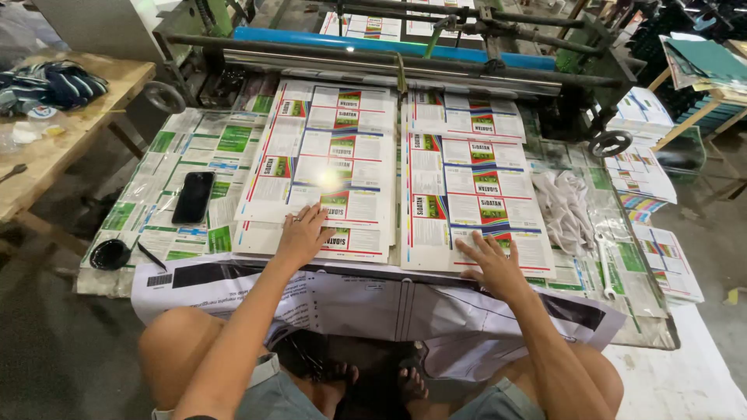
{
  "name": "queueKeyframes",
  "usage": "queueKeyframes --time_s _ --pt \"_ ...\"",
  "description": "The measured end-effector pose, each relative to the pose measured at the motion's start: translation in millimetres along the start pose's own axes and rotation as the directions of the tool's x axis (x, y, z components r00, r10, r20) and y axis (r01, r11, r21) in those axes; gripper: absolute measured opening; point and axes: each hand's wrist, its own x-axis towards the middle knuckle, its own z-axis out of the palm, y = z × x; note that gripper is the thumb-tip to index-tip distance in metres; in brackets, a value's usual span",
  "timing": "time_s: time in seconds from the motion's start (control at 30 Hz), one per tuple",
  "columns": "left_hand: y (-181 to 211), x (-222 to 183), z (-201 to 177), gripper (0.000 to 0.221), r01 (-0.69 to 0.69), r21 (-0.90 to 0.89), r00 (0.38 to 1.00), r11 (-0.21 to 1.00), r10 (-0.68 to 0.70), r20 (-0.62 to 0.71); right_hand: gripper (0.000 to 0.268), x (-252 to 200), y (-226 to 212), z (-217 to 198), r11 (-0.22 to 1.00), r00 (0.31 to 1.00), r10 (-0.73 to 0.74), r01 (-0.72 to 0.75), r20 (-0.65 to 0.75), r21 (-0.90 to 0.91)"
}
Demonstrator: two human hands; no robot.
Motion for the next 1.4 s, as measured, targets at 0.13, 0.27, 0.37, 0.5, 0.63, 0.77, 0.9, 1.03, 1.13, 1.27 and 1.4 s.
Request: queueKeyframes --time_s 0.13,0.27,0.37,0.5,0.63,0.77,0.9,1.03,1.13,1.27,1.4 --pt "-6 16 6 0.064 0.014 -0.046 1.0 0.999 -0.013 0.027 0.067 -2 2 -14 0.997 0.999 -0.036 0.035 -0.002 -0.069" --pt "-9 32 10 0.065 0.033 -0.061 0.997 0.998 -0.029 0.067 0.045 -4 11 -16 0.973 0.974 -0.146 0.173 -0.176 0.151" --pt "-9 44 14 0.066 0.045 -0.054 0.995 0.997 -0.04 0.089 0.023 -3 14 -15 0.98 0.962 -0.123 0.157 -0.243 0.125" --pt "-13 57 20 0.067 0.053 -0.048 0.996 0.997 -0.05 0.078 0.003 -10 -1 -31 0.986 0.915 -0.036 0.099 -0.402 0.136" --pt "-14 71 24 0.066 0.05 -0.037 0.996 0.998 -0.048 0.071 0.009 -9 -18 -58 0.991 0.902 0.03 0.03 -0.43 0.132" --pt "-17 86 31 0.068 0.058 -0.026 0.996 0.998 -0.056 0.075 0.007 -8 -18 -53 1.0 0.861 -0.009 0.022 -0.508 0.019" --pt "-23 103 42 0.072 0.054 0.025 0.995 0.998 -0.056 0.085 0.014 -8 -22 -59 1.0 0.771 -0.007 0.013 -0.637 0.005" --pt "-12 111 45 0.076 0.08 0.046 0.99 0.996 -0.085 0.109 0.013 -13 -41 -94 0.999 0.659 0.024 0.0 -0.752 0.032" --pt "2 94 33 0.077 0.117 0.034 0.979 0.993 -0.121 0.162 0.015 -14 -34 -72 0.998 0.571 0.013 0.046 -0.821 0.048" --pt "24 32 1 0.081 0.014 0.045 0.927 0.999 -0.03 0.374 0.041 -13 -4 2 0.997 0.893 -0.019 0.049 -0.449 0.053" --pt "34 -15 -50 0.091 -0.051 0.068 0.877 0.996 0.012 0.48 0.057 -17 -12 9 0.999 0.948 0.042 -0.045 -0.316 -0.004"
